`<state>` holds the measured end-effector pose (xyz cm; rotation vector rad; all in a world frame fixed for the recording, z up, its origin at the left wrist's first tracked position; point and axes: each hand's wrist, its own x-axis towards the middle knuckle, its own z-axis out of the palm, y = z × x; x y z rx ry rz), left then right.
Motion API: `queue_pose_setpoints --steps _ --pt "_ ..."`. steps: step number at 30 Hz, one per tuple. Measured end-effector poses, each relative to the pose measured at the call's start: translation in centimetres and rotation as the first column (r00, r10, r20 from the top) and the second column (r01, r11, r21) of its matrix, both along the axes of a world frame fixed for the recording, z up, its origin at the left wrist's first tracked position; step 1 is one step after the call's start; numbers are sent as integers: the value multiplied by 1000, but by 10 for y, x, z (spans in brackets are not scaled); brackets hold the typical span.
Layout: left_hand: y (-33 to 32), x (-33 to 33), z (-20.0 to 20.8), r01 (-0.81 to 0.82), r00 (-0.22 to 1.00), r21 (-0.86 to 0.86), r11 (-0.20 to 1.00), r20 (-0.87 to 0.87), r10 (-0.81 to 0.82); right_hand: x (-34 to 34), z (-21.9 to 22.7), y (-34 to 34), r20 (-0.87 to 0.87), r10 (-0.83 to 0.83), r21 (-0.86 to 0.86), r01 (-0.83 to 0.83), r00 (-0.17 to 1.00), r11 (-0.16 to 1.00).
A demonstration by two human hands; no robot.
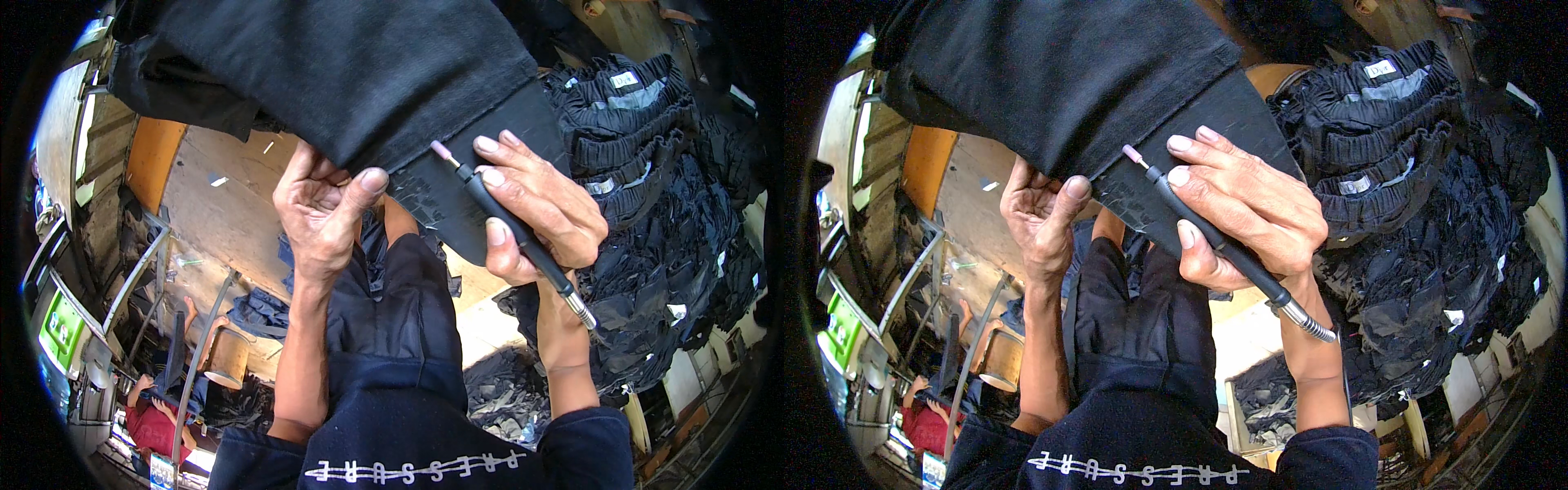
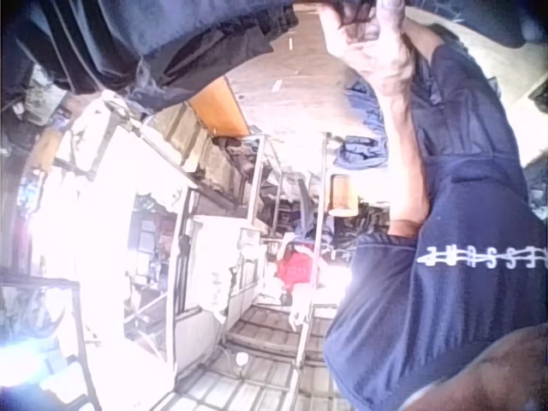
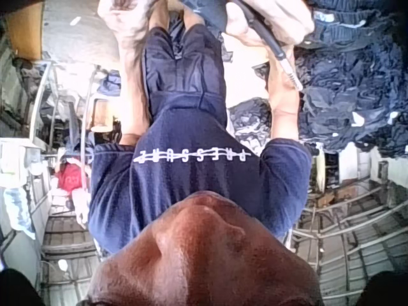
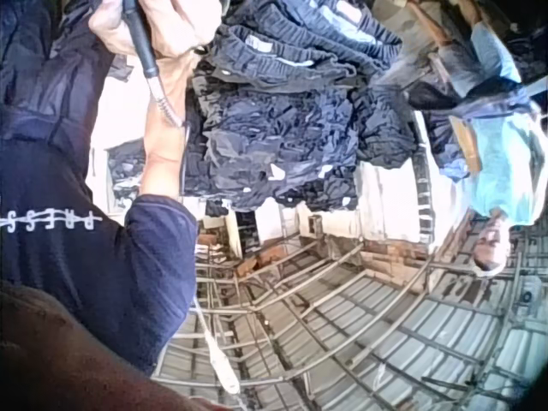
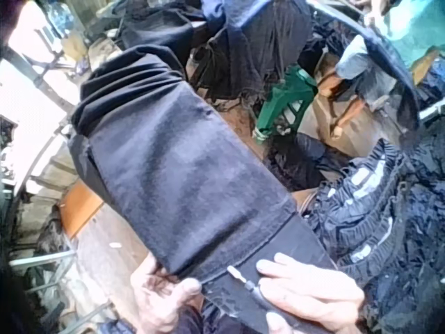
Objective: The person uses a handheld electric trimmer to remove loose threads and excess fabric from the edges and seams of black garments. They repeatedly pick up garments from a pile, trim specific areas, and place them back down.
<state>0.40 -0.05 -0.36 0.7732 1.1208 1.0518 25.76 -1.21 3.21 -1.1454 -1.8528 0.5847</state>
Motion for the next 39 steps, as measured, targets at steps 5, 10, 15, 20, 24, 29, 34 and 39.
queue_pose_setpoints --steps 5,10,15,20,24,29,34,39 --pt "0 1 0 1 1000 -18 1000 0 -1 2 -3 -2 -17 -70 26 70 997 997" --pt "1 0 1 0 1000 -18 1000 17 0 3 -4 -3 -25 -130 29 131 991 991" --pt "-1 -2 -3 -3 1000 -4 1000 8 3 5 -4 -8 -11 -219 -7 219 976 976" --pt "-3 0 4 9 998 -67 998 58 -5 1 -6 -9 -54 -542 -84 538 838 839" --pt "-8 -1 27 113 988 6 994 -112 -111 -2 1 13 -237 -710 -253 663 663 704" --pt "21 -50 63 -18 934 -146 989 -355 -35 -32 23 52 -137 -703 -183 680 698 710" --pt "166 -117 74 10 532 298 954 -810 248 -57 24 81 -111 -747 -223 716 655 661" --pt "289 -145 73 348 237 220 911 -961 141 -31 32 13 63 -848 -76 850 526 521"
